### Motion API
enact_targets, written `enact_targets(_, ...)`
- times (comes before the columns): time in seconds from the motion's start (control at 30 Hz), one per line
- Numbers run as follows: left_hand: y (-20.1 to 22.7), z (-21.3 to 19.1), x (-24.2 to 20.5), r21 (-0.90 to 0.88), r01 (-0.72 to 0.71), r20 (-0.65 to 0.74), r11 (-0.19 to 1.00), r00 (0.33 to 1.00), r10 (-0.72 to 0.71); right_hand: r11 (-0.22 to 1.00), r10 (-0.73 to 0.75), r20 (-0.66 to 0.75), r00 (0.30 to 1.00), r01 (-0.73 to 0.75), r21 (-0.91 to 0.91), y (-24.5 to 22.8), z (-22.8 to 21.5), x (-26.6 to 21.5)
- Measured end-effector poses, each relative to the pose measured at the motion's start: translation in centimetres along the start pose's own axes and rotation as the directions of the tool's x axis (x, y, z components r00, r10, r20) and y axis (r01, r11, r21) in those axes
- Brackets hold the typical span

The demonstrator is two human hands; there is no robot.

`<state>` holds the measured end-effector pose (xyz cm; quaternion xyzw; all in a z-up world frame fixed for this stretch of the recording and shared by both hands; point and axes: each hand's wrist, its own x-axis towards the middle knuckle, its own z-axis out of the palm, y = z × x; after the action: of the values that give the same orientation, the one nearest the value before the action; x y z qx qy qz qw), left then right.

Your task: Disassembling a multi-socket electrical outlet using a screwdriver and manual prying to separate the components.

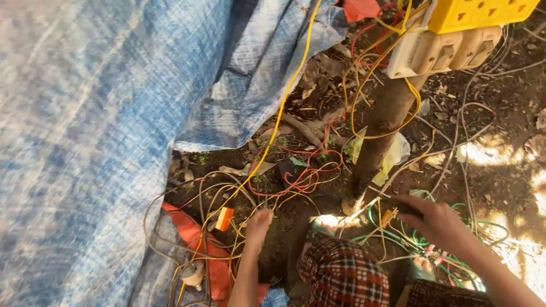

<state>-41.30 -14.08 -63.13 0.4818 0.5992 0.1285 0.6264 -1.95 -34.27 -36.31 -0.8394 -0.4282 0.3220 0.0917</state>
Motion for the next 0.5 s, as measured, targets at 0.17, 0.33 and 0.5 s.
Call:
enact_targets(0.17, -2.8, 5.5, 5.5, -0.311, 0.078, -0.156, 0.947, 0.979, -0.132, 0.999, 0.003, 0.102, 0.995, 0.001, -0.040, 1.6, 0.7, 0.9)
enact_targets(0.33, -8.7, 3.4, 4.2, 0.521, 0.229, -0.468, 0.822, 0.882, 0.051, 0.992, -0.027, 0.128, 0.991, 0.042, -0.116, 2.0, 1.7, 1.2)
enact_targets(0.5, -6.1, -6.0, 2.1, 0.250, 0.316, -0.778, 0.915, 0.628, -0.005, 0.996, 0.033, 0.091, 0.995, -0.025, -0.090, 2.6, 1.8, -0.4)
